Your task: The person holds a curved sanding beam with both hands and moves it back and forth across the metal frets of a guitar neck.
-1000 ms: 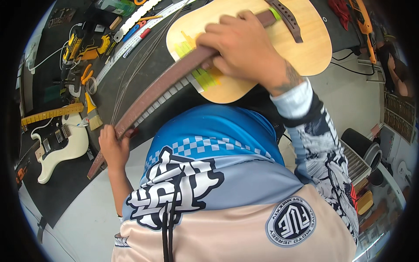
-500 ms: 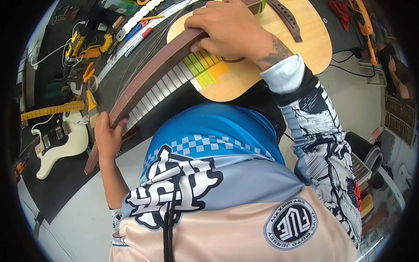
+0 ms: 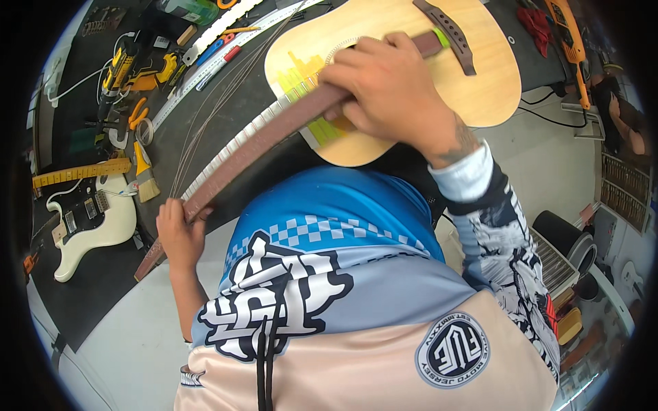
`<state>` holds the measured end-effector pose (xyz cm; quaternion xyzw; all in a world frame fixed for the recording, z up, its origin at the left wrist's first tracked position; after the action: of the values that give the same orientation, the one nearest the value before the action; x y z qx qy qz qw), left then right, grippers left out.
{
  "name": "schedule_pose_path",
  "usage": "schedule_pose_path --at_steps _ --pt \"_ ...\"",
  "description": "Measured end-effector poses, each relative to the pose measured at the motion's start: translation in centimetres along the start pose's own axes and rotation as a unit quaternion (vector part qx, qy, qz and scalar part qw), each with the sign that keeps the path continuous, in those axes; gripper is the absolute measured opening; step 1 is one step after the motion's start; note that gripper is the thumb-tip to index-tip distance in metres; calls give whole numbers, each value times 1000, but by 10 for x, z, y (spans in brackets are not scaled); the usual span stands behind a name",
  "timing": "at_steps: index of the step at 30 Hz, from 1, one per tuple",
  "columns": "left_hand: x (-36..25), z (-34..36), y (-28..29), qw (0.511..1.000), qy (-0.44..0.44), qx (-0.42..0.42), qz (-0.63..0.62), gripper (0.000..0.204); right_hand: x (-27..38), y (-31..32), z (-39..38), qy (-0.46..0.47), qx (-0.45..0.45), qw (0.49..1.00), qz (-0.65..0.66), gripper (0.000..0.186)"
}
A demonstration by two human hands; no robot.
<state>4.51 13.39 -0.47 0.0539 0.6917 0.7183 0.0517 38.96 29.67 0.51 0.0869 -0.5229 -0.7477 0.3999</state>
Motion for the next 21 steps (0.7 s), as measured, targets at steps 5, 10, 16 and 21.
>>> schedule_pose_path --at_steps 5,10,16,21 --pt "17 32 4 1000 12 -3 -13 43 -7 -9 40 33 26 999 10 31" --pt "9 15 1 1000 6 -5 3 44 -7 -11 17 19 18 1000 1 34" --pt "0 -9 -2 999 -11 -22 25 43 6 2 -15 -10 6 1000 -7 39" --pt "8 16 2 1000 3 6 -4 43 -11 -9 17 7 2 1000 1 32"
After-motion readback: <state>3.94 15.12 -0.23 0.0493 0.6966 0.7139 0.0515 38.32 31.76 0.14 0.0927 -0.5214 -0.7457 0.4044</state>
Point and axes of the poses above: each hand's wrist, its own z-axis towards the middle knuckle, its own y-axis out of the back of the hand, x = y × z, the point moved 9 cm from there along z, towards the middle knuckle, and after that the axes turned 6 degrees about -y, right-handed, at the moved point
